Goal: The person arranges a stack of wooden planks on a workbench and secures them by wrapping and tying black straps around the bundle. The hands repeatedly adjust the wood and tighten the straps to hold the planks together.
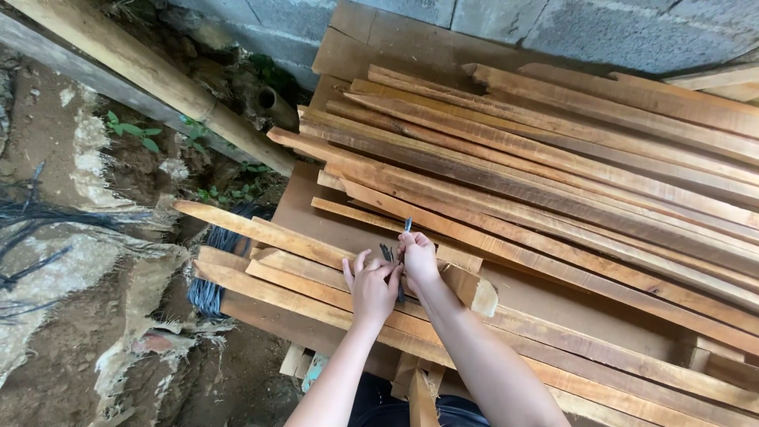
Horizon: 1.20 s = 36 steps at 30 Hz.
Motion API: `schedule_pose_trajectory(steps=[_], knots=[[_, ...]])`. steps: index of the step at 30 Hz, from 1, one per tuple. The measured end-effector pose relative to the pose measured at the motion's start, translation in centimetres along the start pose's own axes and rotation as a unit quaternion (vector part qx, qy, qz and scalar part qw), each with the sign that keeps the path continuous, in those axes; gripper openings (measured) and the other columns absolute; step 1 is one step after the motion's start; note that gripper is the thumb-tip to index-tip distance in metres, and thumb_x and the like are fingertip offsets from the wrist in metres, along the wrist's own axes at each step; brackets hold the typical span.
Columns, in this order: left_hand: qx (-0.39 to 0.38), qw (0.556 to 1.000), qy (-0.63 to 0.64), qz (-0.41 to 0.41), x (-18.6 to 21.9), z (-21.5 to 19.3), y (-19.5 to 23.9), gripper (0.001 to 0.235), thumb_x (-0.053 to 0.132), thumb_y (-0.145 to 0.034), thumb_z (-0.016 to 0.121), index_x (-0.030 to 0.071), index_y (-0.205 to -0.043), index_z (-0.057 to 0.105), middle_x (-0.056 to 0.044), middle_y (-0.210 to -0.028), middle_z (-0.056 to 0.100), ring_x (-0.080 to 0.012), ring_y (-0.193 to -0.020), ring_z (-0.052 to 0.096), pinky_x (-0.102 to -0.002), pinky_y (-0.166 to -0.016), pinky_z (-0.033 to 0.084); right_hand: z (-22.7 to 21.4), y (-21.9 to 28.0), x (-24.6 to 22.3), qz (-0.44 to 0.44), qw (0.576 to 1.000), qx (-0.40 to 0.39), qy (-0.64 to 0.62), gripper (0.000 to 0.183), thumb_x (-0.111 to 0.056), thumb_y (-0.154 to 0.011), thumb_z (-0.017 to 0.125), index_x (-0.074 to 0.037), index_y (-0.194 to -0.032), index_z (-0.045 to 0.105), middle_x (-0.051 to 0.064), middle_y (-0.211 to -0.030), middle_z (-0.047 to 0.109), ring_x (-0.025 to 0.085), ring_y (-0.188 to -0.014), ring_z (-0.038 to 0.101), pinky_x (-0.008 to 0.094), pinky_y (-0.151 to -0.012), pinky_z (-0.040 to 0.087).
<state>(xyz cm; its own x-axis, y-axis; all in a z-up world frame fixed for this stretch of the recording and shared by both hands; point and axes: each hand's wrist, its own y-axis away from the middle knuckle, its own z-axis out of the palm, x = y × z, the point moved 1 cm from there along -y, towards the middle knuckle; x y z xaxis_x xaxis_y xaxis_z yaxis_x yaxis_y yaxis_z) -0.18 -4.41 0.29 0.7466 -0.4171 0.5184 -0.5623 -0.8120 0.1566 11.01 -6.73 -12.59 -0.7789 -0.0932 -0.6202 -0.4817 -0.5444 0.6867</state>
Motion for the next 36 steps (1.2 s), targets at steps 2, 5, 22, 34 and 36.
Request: schedule_pose_trajectory(steps=[2,5,22,34,36], knots=[[0.006,1.000,0.002,0.002,-0.2,-0.3,-0.3,0.022,0.029,-0.092,0.069,0.013,-0.086,0.082,-0.002,-0.096,0.075,-0.0297,-0.131,0.050,-0.061,-0.122,0.004,0.7,-0.1,-0.1,-0.009,1.000,-0.003,0.001,0.017,-0.013,-0.102,0.057,-0.006,-0.086,0.058,0.002,-0.069,0.055,0.012,-0.060,0.049,0.027,-0.058,0.043],[0.011,1.000,0.014,0.003,-0.2,0.1,-0.1,0.022,0.029,-0.092,0.069,0.013,-0.085,0.082,-0.001,-0.095,0.075,-0.0297,-0.130,0.051,-0.061,-0.122,0.005,0.5,0.3,-0.6,-0.018,1.000,0.000,0.005,0.018,-0.012,-0.102,0.057,-0.006,-0.085,0.057,0.002,-0.068,0.055,0.013,-0.060,0.050,0.027,-0.057,0.043],[0.247,0.960,0.065,-0.112,-2.0,-3.4,7.0,0.083,0.045,-0.099,0.061,-0.002,-0.158,0.027,-0.026,-0.170,0.017,-0.0375,-0.158,0.016,-0.057,-0.127,0.010,1.6,8.3,-7.0,-0.093,0.805,-0.049,0.584,0.065,-0.064,-0.096,0.048,-0.007,-0.121,0.068,0.021,-0.098,0.074,0.033,-0.095,0.072,0.045,-0.084,0.056],[0.158,0.532,0.674,-0.487,-0.3,2.8,8.4,0.109,0.071,-0.079,0.062,0.013,-0.161,0.019,-0.014,-0.165,0.035,-0.0311,-0.148,0.039,-0.050,-0.119,0.036,2.9,7.4,-7.9,0.057,0.663,-0.179,0.725,0.107,-0.091,-0.069,0.057,0.003,-0.117,0.075,0.028,-0.119,0.071,0.040,-0.115,0.068,0.045,-0.098,0.055],[0.166,0.516,0.649,-0.533,-0.2,2.8,8.3,0.104,0.068,-0.082,0.060,0.019,-0.162,0.018,-0.010,-0.160,0.039,-0.0283,-0.141,0.045,-0.048,-0.115,0.040,2.9,6.6,-7.3,0.079,0.684,-0.182,0.702,0.111,-0.092,-0.063,0.062,0.002,-0.121,0.072,0.028,-0.125,0.069,0.039,-0.119,0.067,0.043,-0.101,0.053]])
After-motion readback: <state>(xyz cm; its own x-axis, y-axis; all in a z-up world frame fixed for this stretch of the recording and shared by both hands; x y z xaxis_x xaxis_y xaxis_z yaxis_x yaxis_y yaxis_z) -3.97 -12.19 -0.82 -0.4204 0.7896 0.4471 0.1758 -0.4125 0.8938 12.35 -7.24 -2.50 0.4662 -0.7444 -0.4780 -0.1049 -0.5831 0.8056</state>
